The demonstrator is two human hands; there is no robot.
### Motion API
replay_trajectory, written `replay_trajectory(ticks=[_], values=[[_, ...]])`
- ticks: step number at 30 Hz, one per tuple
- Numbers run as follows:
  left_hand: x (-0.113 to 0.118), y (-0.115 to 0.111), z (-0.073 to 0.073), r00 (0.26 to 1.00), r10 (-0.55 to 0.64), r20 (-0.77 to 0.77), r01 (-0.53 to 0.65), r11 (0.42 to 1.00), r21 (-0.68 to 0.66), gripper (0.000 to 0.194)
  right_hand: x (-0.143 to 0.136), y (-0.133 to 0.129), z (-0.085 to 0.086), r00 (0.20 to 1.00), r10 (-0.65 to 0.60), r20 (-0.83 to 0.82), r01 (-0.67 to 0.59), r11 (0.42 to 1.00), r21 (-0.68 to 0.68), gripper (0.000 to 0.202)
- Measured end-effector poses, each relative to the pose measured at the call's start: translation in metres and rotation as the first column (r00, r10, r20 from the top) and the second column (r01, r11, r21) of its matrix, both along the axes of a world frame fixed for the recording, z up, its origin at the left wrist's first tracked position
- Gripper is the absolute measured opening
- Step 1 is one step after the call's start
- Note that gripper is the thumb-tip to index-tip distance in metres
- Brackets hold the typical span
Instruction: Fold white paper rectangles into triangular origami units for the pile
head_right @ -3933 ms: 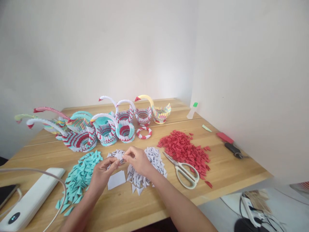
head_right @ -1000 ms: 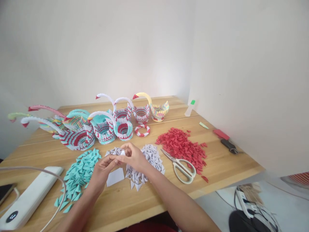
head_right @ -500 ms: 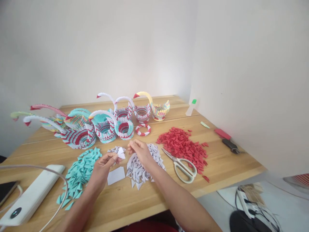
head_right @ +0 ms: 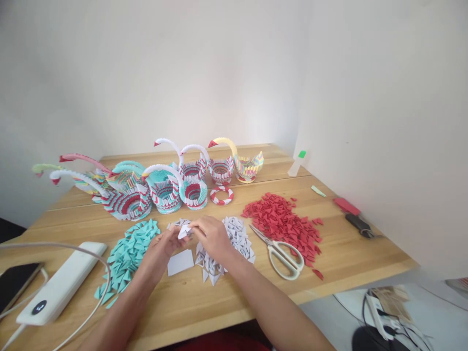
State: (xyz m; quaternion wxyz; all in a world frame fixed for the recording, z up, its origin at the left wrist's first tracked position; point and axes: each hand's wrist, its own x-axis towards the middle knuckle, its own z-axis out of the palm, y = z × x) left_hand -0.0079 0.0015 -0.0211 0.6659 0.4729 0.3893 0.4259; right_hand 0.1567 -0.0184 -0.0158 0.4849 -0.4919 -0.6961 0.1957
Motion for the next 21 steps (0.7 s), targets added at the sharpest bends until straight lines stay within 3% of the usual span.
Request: replay_trajectory(ticks=[4,10,16,21], values=[[-0.0013,0.0001,0.0012,0.998,0.003,-0.059,-0.001,1.000,0.031,0.033,-0.0026,-0.0014,-0.0007,0.998,0.062,0.022,-0.062,0.998,0.005,0.017],[-0.0019,0.0002,0.0020,0.992,0.042,-0.119,-0.034,0.997,0.070,0.025,-0.0015,-0.0031,0.0045,0.964,0.068,-0.258,-0.128,0.966,-0.226,0.027],[-0.0017,-0.0011,0.0035,0.989,0.013,-0.148,0.002,0.995,0.095,0.025,-0.0003,0.0002,-0.0002,0.986,0.027,-0.164,-0.069,0.965,-0.254,0.015],[-0.0016,-0.0013,0.0043,0.988,-0.023,-0.155,0.034,0.997,0.068,0.027,-0.0011,-0.0006,0.0014,0.992,0.037,-0.120,-0.065,0.968,-0.244,0.018]])
